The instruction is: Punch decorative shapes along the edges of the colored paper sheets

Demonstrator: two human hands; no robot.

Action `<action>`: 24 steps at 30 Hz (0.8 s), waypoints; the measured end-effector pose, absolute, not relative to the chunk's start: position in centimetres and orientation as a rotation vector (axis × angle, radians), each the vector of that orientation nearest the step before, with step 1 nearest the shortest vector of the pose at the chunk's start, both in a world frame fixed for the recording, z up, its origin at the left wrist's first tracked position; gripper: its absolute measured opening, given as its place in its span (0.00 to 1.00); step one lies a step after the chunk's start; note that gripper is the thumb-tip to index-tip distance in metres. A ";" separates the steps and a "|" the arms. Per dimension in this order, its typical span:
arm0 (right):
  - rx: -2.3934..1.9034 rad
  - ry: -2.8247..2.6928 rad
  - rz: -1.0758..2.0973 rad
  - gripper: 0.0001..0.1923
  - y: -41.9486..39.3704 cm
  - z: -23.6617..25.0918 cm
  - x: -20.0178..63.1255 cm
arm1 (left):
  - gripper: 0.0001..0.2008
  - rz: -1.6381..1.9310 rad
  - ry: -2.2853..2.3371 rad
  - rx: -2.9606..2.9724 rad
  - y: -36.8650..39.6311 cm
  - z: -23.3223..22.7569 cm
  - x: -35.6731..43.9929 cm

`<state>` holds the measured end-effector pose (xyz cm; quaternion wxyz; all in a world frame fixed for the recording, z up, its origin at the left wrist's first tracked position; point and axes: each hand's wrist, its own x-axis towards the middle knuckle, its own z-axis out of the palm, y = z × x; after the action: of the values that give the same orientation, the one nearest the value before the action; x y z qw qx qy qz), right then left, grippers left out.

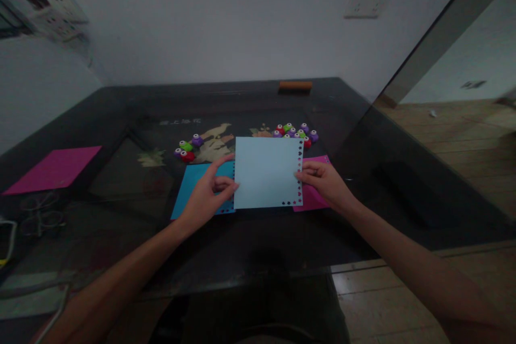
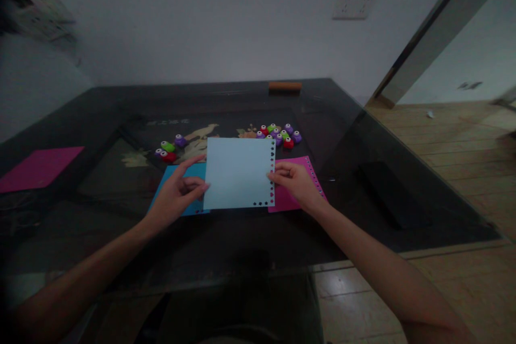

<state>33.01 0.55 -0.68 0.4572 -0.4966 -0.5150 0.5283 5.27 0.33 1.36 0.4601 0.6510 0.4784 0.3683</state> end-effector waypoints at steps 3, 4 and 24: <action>-1.229 -1.249 1.316 0.10 0.6 -0.8 33.1 | 0.34 0.918 1.174 1.661 0.2 1.4 5.3; -1.236 -1.237 1.319 0.11 0.6 -0.8 33.2 | 0.33 0.906 1.173 1.688 0.2 1.4 5.3; -1.371 -0.944 1.130 0.19 0.3 0.0 41.2 | 0.08 0.844 0.878 2.146 1.4 1.0 11.8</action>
<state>41.18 0.27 0.00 0.5354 -0.5757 -0.3963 0.4743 11.83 1.37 0.96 0.3308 0.8207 0.3357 0.3229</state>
